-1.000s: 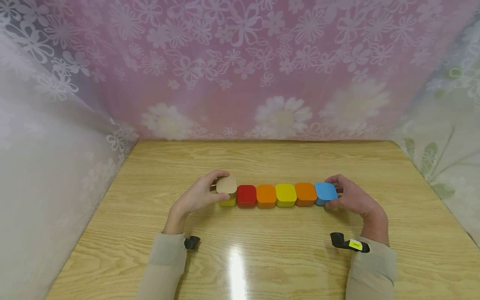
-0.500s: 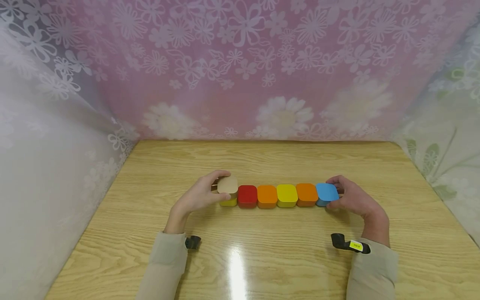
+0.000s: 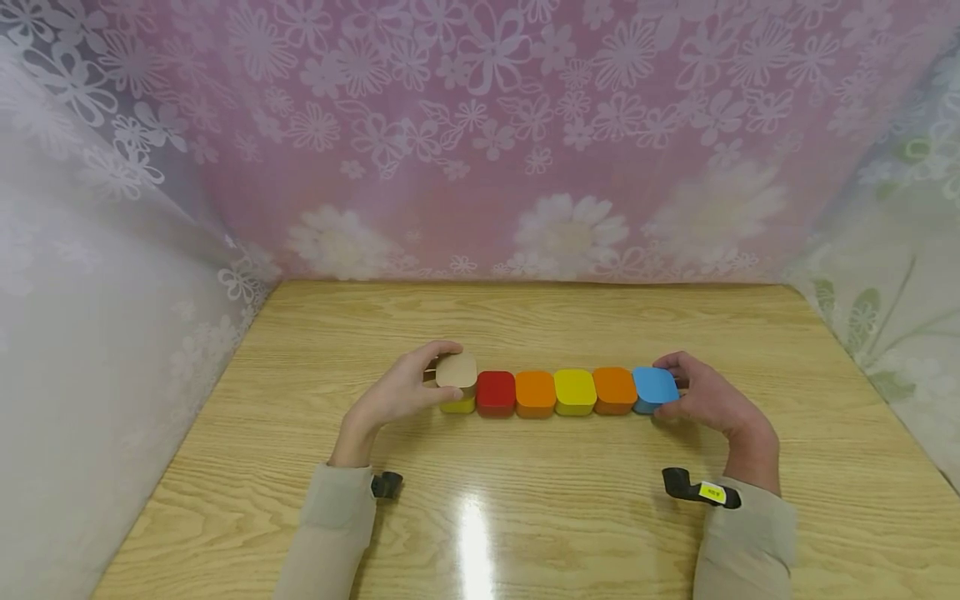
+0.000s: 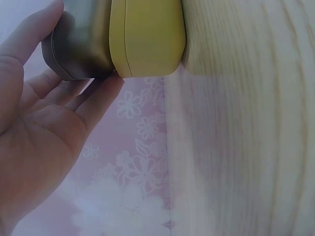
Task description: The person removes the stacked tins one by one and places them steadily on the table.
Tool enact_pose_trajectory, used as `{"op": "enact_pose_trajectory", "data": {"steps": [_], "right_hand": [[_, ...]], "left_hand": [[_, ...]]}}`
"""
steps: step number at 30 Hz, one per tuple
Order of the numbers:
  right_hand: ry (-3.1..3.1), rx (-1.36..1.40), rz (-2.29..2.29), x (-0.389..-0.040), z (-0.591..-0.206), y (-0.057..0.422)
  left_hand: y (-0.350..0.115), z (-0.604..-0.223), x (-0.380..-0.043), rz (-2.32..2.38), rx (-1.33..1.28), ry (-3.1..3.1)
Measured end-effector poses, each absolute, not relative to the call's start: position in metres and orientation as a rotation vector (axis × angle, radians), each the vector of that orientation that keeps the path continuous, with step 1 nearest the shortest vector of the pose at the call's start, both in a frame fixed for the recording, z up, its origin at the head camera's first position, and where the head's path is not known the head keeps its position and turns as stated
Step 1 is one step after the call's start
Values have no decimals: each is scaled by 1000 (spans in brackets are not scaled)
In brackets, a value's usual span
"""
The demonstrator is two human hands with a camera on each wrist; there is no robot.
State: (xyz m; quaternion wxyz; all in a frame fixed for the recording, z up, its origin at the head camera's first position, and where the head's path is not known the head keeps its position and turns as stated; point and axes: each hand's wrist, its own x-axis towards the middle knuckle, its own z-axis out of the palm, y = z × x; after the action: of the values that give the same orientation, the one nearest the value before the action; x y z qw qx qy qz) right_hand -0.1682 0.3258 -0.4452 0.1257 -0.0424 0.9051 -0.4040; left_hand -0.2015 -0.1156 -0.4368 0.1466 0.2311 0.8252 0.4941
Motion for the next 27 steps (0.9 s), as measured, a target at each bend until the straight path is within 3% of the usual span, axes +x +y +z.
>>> {"op": "enact_pose_trajectory", "data": {"steps": [27], "right_hand": [[2634,-122,-1182,-166,-445,326]], "left_hand": [[-116,-438,-202,1425,683,2378]]}}
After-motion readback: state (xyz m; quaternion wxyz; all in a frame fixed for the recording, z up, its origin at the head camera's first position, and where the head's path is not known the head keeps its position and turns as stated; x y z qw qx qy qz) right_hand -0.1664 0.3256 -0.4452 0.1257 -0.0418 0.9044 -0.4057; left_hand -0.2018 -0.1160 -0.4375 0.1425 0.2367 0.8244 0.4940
